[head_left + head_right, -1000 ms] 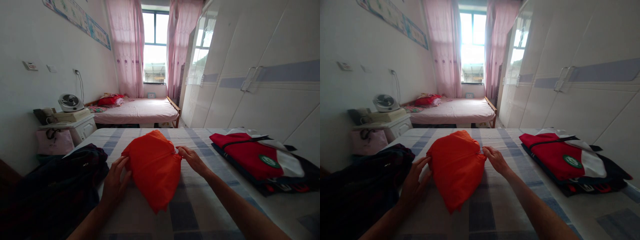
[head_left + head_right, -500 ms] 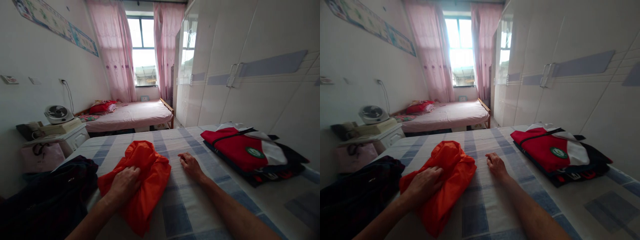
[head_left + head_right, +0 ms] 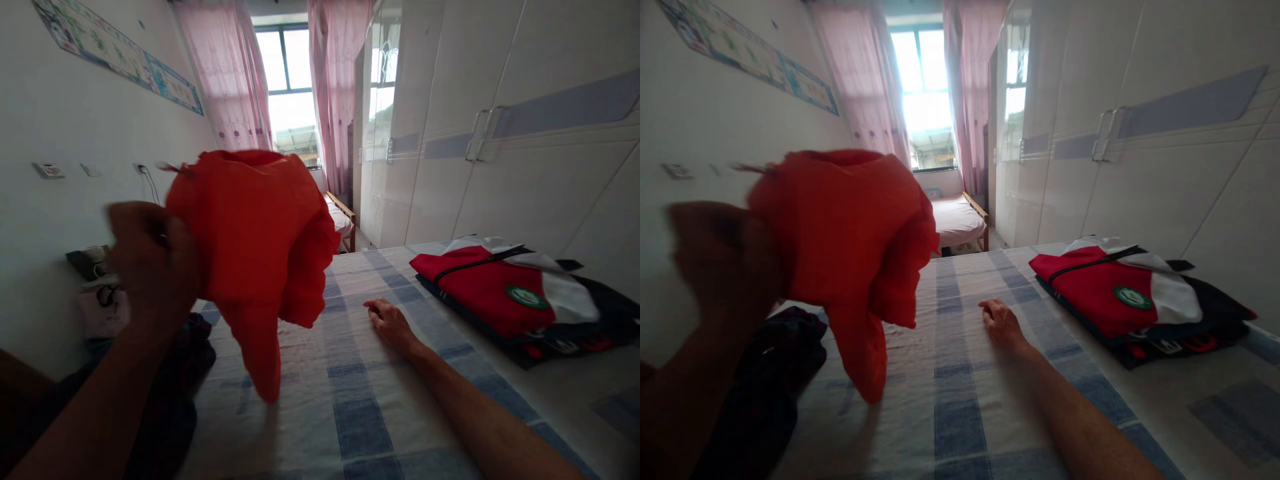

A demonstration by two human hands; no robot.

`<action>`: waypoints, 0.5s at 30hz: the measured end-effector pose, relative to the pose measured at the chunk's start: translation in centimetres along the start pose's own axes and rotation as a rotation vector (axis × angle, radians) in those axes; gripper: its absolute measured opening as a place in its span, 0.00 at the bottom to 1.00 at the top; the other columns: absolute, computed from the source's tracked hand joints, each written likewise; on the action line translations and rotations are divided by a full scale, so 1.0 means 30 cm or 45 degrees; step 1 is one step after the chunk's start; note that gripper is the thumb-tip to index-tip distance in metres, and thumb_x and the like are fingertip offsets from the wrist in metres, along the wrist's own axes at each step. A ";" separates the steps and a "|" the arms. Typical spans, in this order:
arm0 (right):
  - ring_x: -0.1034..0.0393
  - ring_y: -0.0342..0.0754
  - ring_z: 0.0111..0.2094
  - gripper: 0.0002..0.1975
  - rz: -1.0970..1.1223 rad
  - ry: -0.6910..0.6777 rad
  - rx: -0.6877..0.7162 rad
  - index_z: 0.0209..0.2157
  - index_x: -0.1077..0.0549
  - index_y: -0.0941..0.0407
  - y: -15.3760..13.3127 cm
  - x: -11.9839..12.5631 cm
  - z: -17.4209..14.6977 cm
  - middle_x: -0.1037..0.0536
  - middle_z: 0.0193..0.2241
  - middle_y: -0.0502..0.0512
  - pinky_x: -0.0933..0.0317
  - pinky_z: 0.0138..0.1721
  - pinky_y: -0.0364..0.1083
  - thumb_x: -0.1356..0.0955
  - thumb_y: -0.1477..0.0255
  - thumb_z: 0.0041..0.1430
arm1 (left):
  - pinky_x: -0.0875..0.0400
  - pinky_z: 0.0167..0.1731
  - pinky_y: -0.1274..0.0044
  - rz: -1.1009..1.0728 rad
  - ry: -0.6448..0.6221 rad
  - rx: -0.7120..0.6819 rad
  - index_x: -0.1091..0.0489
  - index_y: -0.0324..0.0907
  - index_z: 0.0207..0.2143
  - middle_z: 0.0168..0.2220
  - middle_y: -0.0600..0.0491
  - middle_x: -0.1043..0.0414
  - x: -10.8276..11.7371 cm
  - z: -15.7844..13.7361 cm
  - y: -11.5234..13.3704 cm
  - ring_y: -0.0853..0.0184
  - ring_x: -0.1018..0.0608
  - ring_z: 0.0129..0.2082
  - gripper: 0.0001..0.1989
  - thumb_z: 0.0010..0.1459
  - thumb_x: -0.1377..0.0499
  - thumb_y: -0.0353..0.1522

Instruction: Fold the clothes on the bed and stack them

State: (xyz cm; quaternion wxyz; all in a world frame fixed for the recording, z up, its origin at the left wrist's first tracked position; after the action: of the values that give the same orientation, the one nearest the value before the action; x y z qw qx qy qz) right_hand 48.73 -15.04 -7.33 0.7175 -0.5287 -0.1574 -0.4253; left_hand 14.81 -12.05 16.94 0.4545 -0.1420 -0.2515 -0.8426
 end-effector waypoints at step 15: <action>0.30 0.47 0.40 0.15 0.006 0.001 0.011 0.41 0.26 0.60 0.008 -0.003 0.002 0.24 0.39 0.58 0.39 0.44 0.44 0.40 0.76 0.56 | 0.39 0.23 0.79 -0.008 -0.678 -0.121 0.38 0.44 0.32 0.23 0.59 0.36 -0.128 -0.120 -0.096 0.70 0.31 0.21 0.07 0.58 0.51 0.37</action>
State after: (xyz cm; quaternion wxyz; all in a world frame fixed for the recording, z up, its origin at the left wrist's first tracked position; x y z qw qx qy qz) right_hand 48.88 -14.93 -7.53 0.7210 -0.5257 -0.1577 -0.4230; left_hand 14.45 -10.03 11.29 0.3626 -0.3789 -0.3228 -0.7879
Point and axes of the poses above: each hand's wrist, its own z-axis towards the middle knuckle, its own x-axis out of the back of the hand, y = z × x, the point moved 4 cm from there along z, towards the middle knuckle
